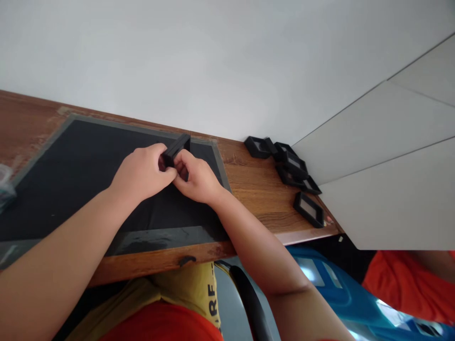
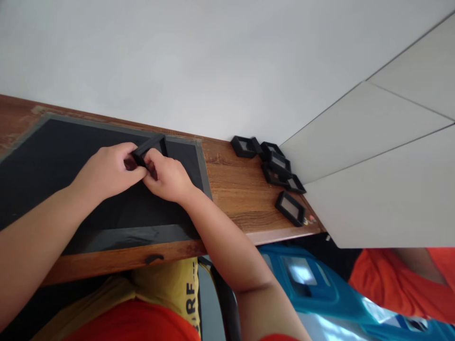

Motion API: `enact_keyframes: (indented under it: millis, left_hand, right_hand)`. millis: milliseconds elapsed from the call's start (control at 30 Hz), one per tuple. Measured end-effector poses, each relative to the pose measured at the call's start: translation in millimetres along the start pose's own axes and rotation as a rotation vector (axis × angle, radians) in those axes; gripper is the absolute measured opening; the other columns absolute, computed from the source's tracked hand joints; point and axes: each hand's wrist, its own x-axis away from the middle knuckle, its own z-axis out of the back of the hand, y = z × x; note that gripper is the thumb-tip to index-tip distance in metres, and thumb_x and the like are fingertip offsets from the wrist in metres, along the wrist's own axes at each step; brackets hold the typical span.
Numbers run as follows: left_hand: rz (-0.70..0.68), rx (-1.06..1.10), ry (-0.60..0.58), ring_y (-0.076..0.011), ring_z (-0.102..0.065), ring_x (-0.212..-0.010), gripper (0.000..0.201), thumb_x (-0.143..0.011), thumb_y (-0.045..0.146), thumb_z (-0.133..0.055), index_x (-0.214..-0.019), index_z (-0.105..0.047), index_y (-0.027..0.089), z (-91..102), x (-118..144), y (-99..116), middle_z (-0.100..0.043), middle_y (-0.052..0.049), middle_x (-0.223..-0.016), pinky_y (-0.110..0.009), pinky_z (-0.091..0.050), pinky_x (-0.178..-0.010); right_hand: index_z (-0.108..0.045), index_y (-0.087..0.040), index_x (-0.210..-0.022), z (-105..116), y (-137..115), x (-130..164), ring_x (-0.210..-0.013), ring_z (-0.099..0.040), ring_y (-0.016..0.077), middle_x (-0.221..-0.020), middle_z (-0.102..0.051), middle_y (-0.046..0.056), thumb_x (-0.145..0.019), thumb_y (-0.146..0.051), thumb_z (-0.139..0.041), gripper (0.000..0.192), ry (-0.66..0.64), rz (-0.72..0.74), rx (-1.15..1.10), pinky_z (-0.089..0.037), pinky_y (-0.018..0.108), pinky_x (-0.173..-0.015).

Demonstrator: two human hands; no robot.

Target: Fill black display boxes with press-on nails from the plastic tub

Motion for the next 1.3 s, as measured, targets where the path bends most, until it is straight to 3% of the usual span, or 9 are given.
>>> enact_keyframes:
  millis: [233,433,567,767,867,967,1100,1200,1300]
  left_hand:
    - [-0.03,0.023,0.052,-0.0266,-0.065,-0.072,0.014,-0.076,0.033,-0.065,-0.079,-0.053,0.026,-2.1,1,-3,-0.071,-0.003,-0.078,-0.036,-0.039,-0.062]
    - [-0.143,0.312,0.124,-0.0325,-0.073,-0.106,0.034,-0.082,0.052,-0.073,-0.103,-0.07,0.026,-4.6,-3,-17,-0.079,-0.008,-0.111,-0.043,-0.055,-0.089]
    - [-0.296,0.333,0.19,-0.0363,-0.066,-0.124,0.054,-0.08,0.051,-0.078,-0.125,-0.071,0.022,-20.5,-6,-24,-0.073,-0.014,-0.13,-0.053,-0.052,-0.109]
    - [-0.148,0.691,0.182,-0.0327,-0.072,-0.115,0.042,-0.067,0.049,-0.087,-0.099,-0.081,0.023,-28.7,-13,-25,-0.074,-0.011,-0.133,-0.047,-0.062,-0.093]
    - [-0.124,0.798,0.191,-0.0304,-0.074,-0.108,0.033,-0.064,0.044,-0.088,-0.087,-0.08,0.022,-22.3,-19,-28,-0.078,-0.011,-0.123,-0.049,-0.06,-0.1]
    - [-0.103,0.8,0.211,-0.0304,-0.074,-0.109,0.027,-0.062,0.039,-0.087,-0.083,-0.078,0.024,-14.6,-22,-32,-0.079,-0.009,-0.119,-0.051,-0.056,-0.107]
    - [-0.093,0.785,0.12,-0.0327,-0.071,-0.116,0.023,-0.058,0.036,-0.084,-0.076,-0.076,0.025,-6.2,-21,-29,-0.079,-0.008,-0.119,-0.05,-0.053,-0.111]
    - [-0.077,0.78,0.053,-0.0332,-0.069,-0.118,0.019,-0.057,0.033,-0.08,-0.073,-0.075,0.025,-5.3,-19,-23,-0.078,-0.008,-0.121,-0.051,-0.052,-0.113]
    - [-0.031,0.839,0.053,-0.0309,-0.071,-0.112,0.039,-0.057,0.028,-0.073,-0.096,-0.077,0.024,-11.0,-17,-20,-0.077,-0.008,-0.124,-0.051,-0.055,-0.108]
  right_hand:
    - [-0.046,-0.024,-0.091,-8,8,-2,-0.067,-0.058,0.0125,-0.078,-0.06,-0.004,-0.085,-0.022,-0.061,0.016,0.06,0.005,-0.113,-0.043,0.028,-0.066]
    - [-0.046,-0.026,-0.088,-11,15,-10,-0.067,-0.067,0.0116,-0.074,-0.061,-0.007,-0.083,-0.034,-0.071,0.028,0.336,-0.161,-0.755,-0.055,0.028,-0.07]
    - [-0.052,-0.024,-0.083,-6,9,-10,-0.069,-0.071,0.012,-0.073,-0.068,-0.006,-0.075,-0.038,-0.08,0.032,0.303,-0.289,-1.059,-0.058,0.027,-0.073]
    - [-0.057,-0.022,-0.074,2,-3,-6,-0.074,-0.071,0.0111,-0.075,-0.072,-0.005,-0.066,-0.034,-0.085,0.031,0.269,-0.447,-1.219,-0.061,0.029,-0.083]
    - [-0.06,-0.021,-0.076,12,-4,-4,-0.07,-0.067,0.0124,-0.069,-0.065,-0.005,-0.066,-0.043,-0.087,0.036,0.142,-0.526,-1.156,-0.064,0.033,-0.081]
    - [-0.052,-0.023,-0.07,25,-4,-1,-0.054,-0.047,0.0091,-0.057,-0.048,-0.009,-0.069,-0.05,-0.089,0.046,0.148,-0.542,-0.812,-0.057,0.028,-0.061]
    - [-0.062,-0.022,-0.081,35,-3,6,-0.062,-0.05,0.0099,-0.069,-0.061,-0.005,-0.079,-0.048,-0.084,0.034,0.348,-0.213,-0.327,-0.046,0.025,-0.061]
    - [-0.07,-0.021,-0.09,32,-6,8,-0.074,-0.06,0.0122,-0.088,-0.071,0.001,-0.087,-0.041,-0.076,0.021,0.203,0.015,-0.234,-0.048,0.027,-0.07]
    - [-0.062,-0.02,-0.079,23,-11,9,-0.066,-0.053,0.011,-0.074,-0.062,-0.002,-0.091,-0.039,-0.072,0.025,0.034,0.034,-0.275,-0.044,0.027,-0.064]
